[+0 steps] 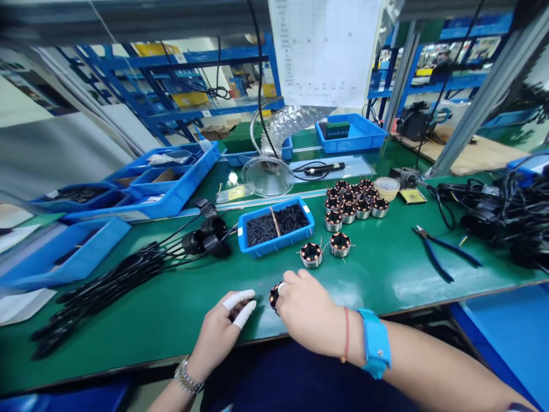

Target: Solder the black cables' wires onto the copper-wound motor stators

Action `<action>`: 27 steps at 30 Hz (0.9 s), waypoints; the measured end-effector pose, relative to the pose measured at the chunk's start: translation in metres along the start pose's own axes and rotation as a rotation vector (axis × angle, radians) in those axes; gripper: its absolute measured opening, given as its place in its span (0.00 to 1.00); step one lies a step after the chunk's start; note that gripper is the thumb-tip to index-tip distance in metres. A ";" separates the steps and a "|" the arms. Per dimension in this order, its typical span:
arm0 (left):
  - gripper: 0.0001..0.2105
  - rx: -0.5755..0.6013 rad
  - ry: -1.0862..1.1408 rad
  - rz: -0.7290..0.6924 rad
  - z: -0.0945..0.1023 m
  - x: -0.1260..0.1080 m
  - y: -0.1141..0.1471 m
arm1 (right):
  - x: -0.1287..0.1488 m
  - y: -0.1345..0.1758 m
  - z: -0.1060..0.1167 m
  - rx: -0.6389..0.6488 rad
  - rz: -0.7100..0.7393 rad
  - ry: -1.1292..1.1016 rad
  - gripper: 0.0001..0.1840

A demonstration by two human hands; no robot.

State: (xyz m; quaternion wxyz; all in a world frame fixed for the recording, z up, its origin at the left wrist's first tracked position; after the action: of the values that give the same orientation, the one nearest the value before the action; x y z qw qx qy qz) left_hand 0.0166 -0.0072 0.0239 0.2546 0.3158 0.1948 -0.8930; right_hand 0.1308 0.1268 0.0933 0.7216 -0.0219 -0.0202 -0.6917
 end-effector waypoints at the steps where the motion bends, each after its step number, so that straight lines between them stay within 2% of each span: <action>1: 0.10 -0.021 -0.010 -0.022 -0.001 0.001 0.002 | -0.007 0.000 0.014 -0.018 -0.009 0.009 0.09; 4: 0.09 -0.067 -0.036 -0.117 -0.005 0.001 0.006 | -0.040 -0.007 0.060 -0.115 -0.054 0.048 0.10; 6: 0.09 -0.080 -0.066 -0.173 -0.007 -0.001 0.007 | -0.071 -0.024 0.085 -0.172 -0.101 0.111 0.10; 9: 0.10 -0.088 -0.128 -0.196 -0.010 -0.002 0.008 | -0.124 -0.065 0.102 -0.194 -0.188 0.264 0.10; 13: 0.11 -0.115 -0.171 -0.188 -0.010 0.000 0.009 | -0.186 -0.120 0.083 -0.050 -0.403 0.371 0.11; 16: 0.11 -0.145 -0.188 -0.204 -0.009 0.002 0.009 | -0.209 -0.148 0.058 -0.001 -0.471 0.399 0.10; 19: 0.11 -0.167 -0.194 -0.219 -0.008 0.002 0.009 | -0.218 -0.162 0.035 0.051 -0.507 0.421 0.10; 22: 0.11 -0.164 -0.191 -0.219 -0.008 0.002 0.008 | -0.222 -0.166 0.022 0.084 -0.540 0.449 0.14; 27: 0.11 -0.143 -0.169 -0.212 -0.009 0.005 0.008 | -0.223 -0.159 0.027 0.093 -0.586 0.460 0.14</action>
State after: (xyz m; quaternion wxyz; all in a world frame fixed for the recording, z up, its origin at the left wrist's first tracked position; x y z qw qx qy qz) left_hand 0.0216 -0.0104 0.0125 0.1963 0.1981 0.2682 -0.9221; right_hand -0.0375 0.3438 0.1073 0.4791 0.1736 0.1055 -0.8539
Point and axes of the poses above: each hand's wrist, its own y-axis away from the middle knuckle, its own z-axis out of the back of the hand, x = y × z, the point moved 3 cm from there along -y, towards the middle knuckle, and after that the axes turned 2 degrees about -z, right-handed, at the moved point
